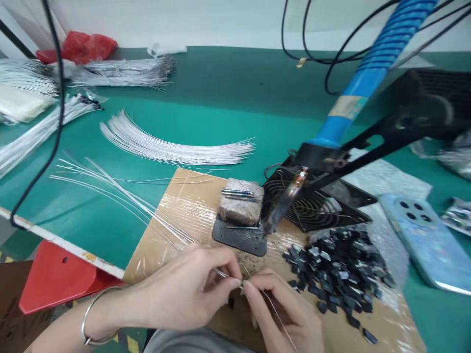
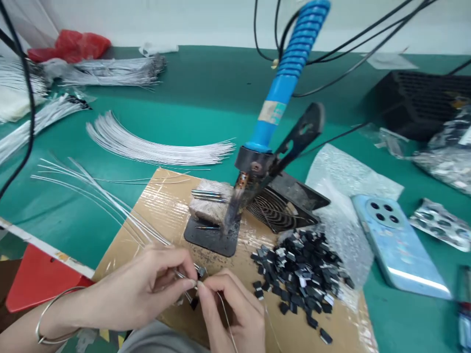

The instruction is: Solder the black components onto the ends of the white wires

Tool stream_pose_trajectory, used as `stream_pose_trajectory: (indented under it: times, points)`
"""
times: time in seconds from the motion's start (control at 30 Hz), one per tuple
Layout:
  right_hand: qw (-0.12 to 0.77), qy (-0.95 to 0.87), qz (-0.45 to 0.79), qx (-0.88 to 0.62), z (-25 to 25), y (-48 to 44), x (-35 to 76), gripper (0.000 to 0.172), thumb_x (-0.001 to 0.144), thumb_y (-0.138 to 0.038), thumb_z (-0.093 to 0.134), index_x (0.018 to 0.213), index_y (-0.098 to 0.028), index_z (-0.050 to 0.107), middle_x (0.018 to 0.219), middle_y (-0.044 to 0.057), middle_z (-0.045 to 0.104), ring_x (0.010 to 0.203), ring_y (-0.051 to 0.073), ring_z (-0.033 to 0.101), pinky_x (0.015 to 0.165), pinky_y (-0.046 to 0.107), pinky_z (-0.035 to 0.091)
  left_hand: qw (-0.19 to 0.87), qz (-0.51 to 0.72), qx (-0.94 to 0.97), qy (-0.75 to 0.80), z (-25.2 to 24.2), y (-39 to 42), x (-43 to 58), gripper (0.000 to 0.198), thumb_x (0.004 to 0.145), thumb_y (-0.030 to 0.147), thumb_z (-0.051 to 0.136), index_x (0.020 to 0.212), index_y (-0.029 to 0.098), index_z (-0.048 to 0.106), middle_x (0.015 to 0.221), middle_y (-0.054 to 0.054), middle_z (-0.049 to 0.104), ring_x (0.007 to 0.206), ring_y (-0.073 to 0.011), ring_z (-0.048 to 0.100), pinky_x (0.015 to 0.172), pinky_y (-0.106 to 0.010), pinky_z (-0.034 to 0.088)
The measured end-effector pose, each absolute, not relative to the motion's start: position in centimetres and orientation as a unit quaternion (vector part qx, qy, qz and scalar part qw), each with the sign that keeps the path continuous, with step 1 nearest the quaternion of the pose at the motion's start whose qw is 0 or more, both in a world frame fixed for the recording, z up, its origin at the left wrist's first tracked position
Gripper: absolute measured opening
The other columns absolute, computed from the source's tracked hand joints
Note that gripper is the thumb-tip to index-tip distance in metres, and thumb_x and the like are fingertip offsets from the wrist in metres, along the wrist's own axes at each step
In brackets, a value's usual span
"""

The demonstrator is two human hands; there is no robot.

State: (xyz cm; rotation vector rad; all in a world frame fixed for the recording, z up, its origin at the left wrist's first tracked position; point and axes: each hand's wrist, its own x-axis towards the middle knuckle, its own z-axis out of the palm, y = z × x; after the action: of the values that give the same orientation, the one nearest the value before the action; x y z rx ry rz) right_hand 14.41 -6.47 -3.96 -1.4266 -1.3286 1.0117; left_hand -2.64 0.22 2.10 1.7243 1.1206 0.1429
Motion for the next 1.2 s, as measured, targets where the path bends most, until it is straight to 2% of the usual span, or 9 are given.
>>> stream_pose_trajectory:
  times: [0.1,0.2,0.27,0.43,0.63,0.73,0.83,0.97,1.2]
  points:
    - [0.45,-0.561,0.403,-0.566,-4.2,-6.3,15.7,0.025,0.1,-0.029,0.053,0.081,-0.022,0.067,0.068,-0.001,0.061,0.057,0.013,0.057,0.051,0.023,0.041,0.569,0.069,0.662,0.482,1.1,0.4,-2.5,0.015,0.096,0.029,0.054,0.086,0.02,0.061,0.06,0.006,0.044,0.053,-0.0112,0.035,0.048,-0.025,0.026]
    - [0.436,-0.596,0.308,-0.6,-4.7,-6.1,18.5,0.017,0.1,-0.027,0.055,0.095,-0.023,0.071,0.08,-0.001,0.068,0.063,0.011,0.064,0.06,0.021,0.049,0.591,0.103,0.624,0.501,0.5,0.8,-2.3,0.019,0.095,0.033,0.056,0.084,0.018,0.061,0.064,0.005,0.046,0.055,-0.0108,0.033,0.05,-0.026,0.025]
    - [0.42,-0.595,0.187,-0.659,-5.2,-5.8,20.5,0.008,0.095,-0.027,0.065,0.094,-0.022,0.071,0.079,-0.001,0.067,0.061,0.01,0.061,0.058,0.021,0.047,0.602,0.124,0.604,0.507,0.5,1.0,-2.2,0.02,0.093,0.033,0.058,0.082,0.017,0.06,0.066,0.004,0.05,0.055,-0.0103,0.032,0.05,-0.026,0.025]
    - [0.332,-0.684,0.046,-0.648,-6.4,-4.5,22.6,0.018,0.097,-0.033,0.063,0.094,-0.017,0.07,0.074,0.0,0.059,0.06,0.013,0.055,0.06,0.027,0.046,0.622,0.16,0.577,0.504,0.6,1.3,-1.9,0.019,0.089,0.032,0.062,0.079,0.015,0.061,0.066,0.003,0.051,0.055,-0.0092,0.034,0.05,-0.025,0.025]
    - [0.32,-0.739,0.002,-0.594,-6.6,-4.9,21.4,0.005,0.094,-0.018,0.067,0.091,-0.016,0.064,0.08,0.003,0.064,0.073,0.016,0.056,0.072,0.031,0.046,0.619,0.174,0.57,0.511,0.5,1.3,-1.9,0.02,0.089,0.033,0.064,0.083,0.015,0.065,0.068,0.002,0.056,0.055,-0.0094,0.034,0.05,-0.025,0.025]
    - [0.33,-0.755,0.0,-0.567,-6.4,-5.9,21.0,0.01,0.092,-0.016,0.071,0.099,-0.014,0.065,0.087,0.006,0.068,0.077,0.017,0.06,0.078,0.032,0.048,0.61,0.172,0.574,0.518,0.2,1.4,-2.0,0.022,0.09,0.036,0.063,0.086,0.015,0.069,0.069,0.001,0.057,0.056,-0.0101,0.034,0.05,-0.025,0.024]
    - [0.342,-0.725,0.021,-0.598,-6.0,-6.5,21.0,0.013,0.093,-0.017,0.069,0.106,-0.015,0.067,0.089,0.006,0.067,0.077,0.016,0.062,0.077,0.029,0.049,0.609,0.181,0.573,0.518,-0.2,1.4,-2.1,0.022,0.092,0.036,0.063,0.085,0.016,0.068,0.071,0.0,0.058,0.058,-0.0108,0.037,0.052,-0.026,0.026]
    - [0.36,-0.706,0.026,-0.61,-5.9,-6.3,21.1,0.008,0.094,-0.013,0.067,0.101,-0.017,0.068,0.086,0.004,0.069,0.074,0.015,0.062,0.076,0.03,0.049,0.611,0.192,0.573,0.511,-0.4,1.3,-2.2,0.021,0.092,0.035,0.064,0.083,0.016,0.068,0.07,0.001,0.057,0.058,-0.0109,0.037,0.051,-0.026,0.025]
    - [0.348,-0.74,0.049,-0.573,-6.7,-5.6,20.8,0.006,0.094,-0.014,0.067,0.099,-0.015,0.065,0.089,0.007,0.066,0.083,0.019,0.057,0.081,0.033,0.048,0.586,0.192,0.592,0.519,-0.1,1.2,-2.1,0.019,0.089,0.033,0.065,0.082,0.016,0.068,0.071,0.0,0.059,0.054,-0.0103,0.033,0.051,-0.027,0.023]
